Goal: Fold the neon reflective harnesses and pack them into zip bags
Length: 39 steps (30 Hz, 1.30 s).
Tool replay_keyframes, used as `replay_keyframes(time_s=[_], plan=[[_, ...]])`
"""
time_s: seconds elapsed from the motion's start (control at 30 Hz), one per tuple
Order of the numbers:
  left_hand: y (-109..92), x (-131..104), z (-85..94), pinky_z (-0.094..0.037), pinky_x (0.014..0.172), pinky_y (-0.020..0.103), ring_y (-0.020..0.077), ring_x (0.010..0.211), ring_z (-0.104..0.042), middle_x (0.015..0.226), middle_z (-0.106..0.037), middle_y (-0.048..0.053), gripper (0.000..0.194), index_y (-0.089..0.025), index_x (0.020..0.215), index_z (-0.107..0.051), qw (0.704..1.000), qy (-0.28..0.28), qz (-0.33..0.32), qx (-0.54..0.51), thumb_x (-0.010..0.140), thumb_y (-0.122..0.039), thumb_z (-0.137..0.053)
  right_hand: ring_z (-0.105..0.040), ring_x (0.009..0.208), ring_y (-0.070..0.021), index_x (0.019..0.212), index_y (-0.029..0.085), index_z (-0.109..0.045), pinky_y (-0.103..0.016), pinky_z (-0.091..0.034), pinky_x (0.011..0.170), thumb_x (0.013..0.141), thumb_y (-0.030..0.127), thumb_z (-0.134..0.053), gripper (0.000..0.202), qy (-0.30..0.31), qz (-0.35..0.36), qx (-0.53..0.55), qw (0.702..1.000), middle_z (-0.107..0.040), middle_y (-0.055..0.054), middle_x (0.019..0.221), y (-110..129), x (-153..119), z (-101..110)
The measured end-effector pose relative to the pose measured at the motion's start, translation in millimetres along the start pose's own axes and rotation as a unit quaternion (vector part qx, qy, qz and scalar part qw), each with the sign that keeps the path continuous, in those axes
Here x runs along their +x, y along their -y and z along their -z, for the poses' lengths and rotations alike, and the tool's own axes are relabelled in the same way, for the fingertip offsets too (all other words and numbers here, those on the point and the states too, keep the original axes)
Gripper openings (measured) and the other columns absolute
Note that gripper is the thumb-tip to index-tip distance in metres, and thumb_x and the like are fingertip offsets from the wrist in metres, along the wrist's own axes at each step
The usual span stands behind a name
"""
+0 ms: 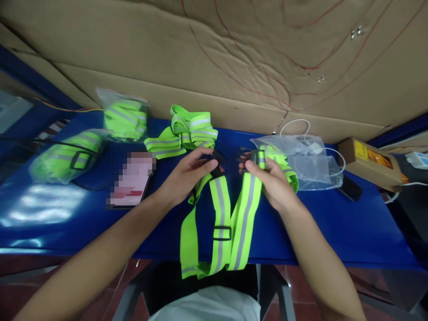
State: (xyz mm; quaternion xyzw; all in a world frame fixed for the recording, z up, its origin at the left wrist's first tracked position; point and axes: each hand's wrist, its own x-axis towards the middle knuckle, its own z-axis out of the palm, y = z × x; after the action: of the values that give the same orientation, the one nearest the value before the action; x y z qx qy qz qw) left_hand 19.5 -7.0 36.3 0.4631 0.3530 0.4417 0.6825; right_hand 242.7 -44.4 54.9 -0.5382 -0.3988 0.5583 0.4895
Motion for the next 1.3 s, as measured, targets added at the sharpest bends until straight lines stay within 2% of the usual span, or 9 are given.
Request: replay_keyframes(time_s=[0.13,0.5,0.67,0.8,0.9,1.0,1.1,1.2,1.3], plan=[[-2.8,3.6,6.5,-0.054,0.075,0.026,0.0143,0.073,-0.069,0.086,-0.075,0.001,0.038,-0.019,0.105,-0.076,0.999,0.019,0.006,0.035,0.076,-0.041,-0.087,-0.064,0.063,-0.0183,0.097,0.024,-0.072,-0.035,-0.053,0.062,0.065,0.045,-0.091,0.043,-0.026,-0.031,0.039,0.998,-0.071,0.001,0.079,2.7,1.3,7.1],[-7.2,-0.6,10.9,-0.056,0.070,0.026,0.0180,0.074,-0.074,0.095,-0.079,0.005,0.036,-0.018,0.107,-0.081,0.987,0.112,-0.005,0.119,0.081,-0.043,-0.084,-0.072,0.083,-0.0234,0.097,0.023,-0.078,-0.040,-0.056,0.086,0.057,0.042,-0.093,0.047,0.008,-0.092,-0.053,0.994,-0.078,-0.001,0.089,-3.6,-6.6,6.2],[-3.1,-0.4,12.0,-0.056,0.072,0.027,0.0192,0.078,-0.073,0.092,-0.080,0.005,0.039,-0.019,0.111,-0.081,0.979,0.116,-0.003,0.167,0.081,-0.044,-0.083,-0.072,0.091,-0.0242,0.101,0.027,-0.078,-0.038,-0.056,0.088,0.072,0.044,-0.088,0.035,0.045,-0.070,-0.117,0.990,-0.078,0.000,0.098,-9.7,-5.4,9.2],[0.4,-2.2,8.8,-0.055,0.073,0.026,0.0188,0.082,-0.071,0.097,-0.080,0.004,0.036,-0.020,0.111,-0.082,0.976,0.144,-0.011,0.166,0.083,-0.043,-0.080,-0.069,0.090,-0.0236,0.100,0.026,-0.076,-0.035,-0.056,0.084,0.087,0.047,-0.077,0.024,0.159,0.013,-0.235,0.959,-0.075,0.000,0.092,-8.5,-8.4,3.8],[-2.8,-2.8,7.0,-0.054,0.075,0.026,0.0177,0.082,-0.070,0.096,-0.080,0.004,0.032,-0.020,0.109,-0.082,0.976,0.160,0.001,0.146,0.085,-0.042,-0.079,-0.068,0.102,-0.0250,0.120,0.027,-0.071,-0.036,-0.056,0.091,0.091,0.046,-0.074,0.035,0.213,0.059,-0.265,0.939,-0.074,-0.002,0.110,-5.1,-10.5,2.2],[-10.2,-3.0,5.6,-0.052,0.071,0.024,0.0148,0.076,-0.067,0.097,-0.078,0.003,0.033,-0.020,0.110,-0.081,0.987,0.131,0.017,0.089,0.083,-0.038,-0.082,-0.055,0.136,-0.0284,0.152,0.032,-0.049,-0.040,-0.047,0.113,0.084,0.040,-0.082,0.076,0.231,0.078,-0.212,0.946,-0.056,-0.003,0.151,-3.3,-11.8,2.1],[-15.1,-3.4,4.8,-0.053,0.070,0.024,0.0137,0.076,-0.067,0.100,-0.077,0.003,0.031,-0.020,0.109,-0.079,0.995,0.090,0.032,0.010,0.081,-0.034,-0.083,-0.052,0.142,-0.0283,0.157,0.034,-0.042,-0.044,-0.040,0.121,0.078,0.036,-0.088,0.091,0.225,0.049,-0.140,0.963,-0.052,-0.003,0.157,-4.7,-13.0,-3.0],[-14.0,-4.2,4.2,-0.052,0.066,0.024,0.0132,0.068,-0.066,0.086,-0.075,0.000,0.027,-0.021,0.104,-0.076,0.995,0.058,0.063,-0.057,0.081,-0.033,-0.082,-0.067,0.125,-0.0280,0.138,0.028,-0.064,-0.044,-0.049,0.113,0.075,0.041,-0.090,0.069,0.221,-0.024,-0.052,0.974,-0.069,-0.006,0.138,-8.0,-15.2,-13.8],[-9.5,-4.8,1.5,-0.050,0.060,0.026,0.0156,0.063,-0.065,0.076,-0.070,-0.001,0.027,-0.022,0.105,-0.073,0.994,0.006,0.075,-0.073,0.083,-0.039,-0.076,-0.076,0.096,-0.0241,0.113,0.021,-0.075,-0.038,-0.061,0.089,0.081,0.052,-0.084,0.045,0.209,-0.111,0.005,0.972,-0.079,-0.008,0.108,-11.2,-18.1,-23.4]])
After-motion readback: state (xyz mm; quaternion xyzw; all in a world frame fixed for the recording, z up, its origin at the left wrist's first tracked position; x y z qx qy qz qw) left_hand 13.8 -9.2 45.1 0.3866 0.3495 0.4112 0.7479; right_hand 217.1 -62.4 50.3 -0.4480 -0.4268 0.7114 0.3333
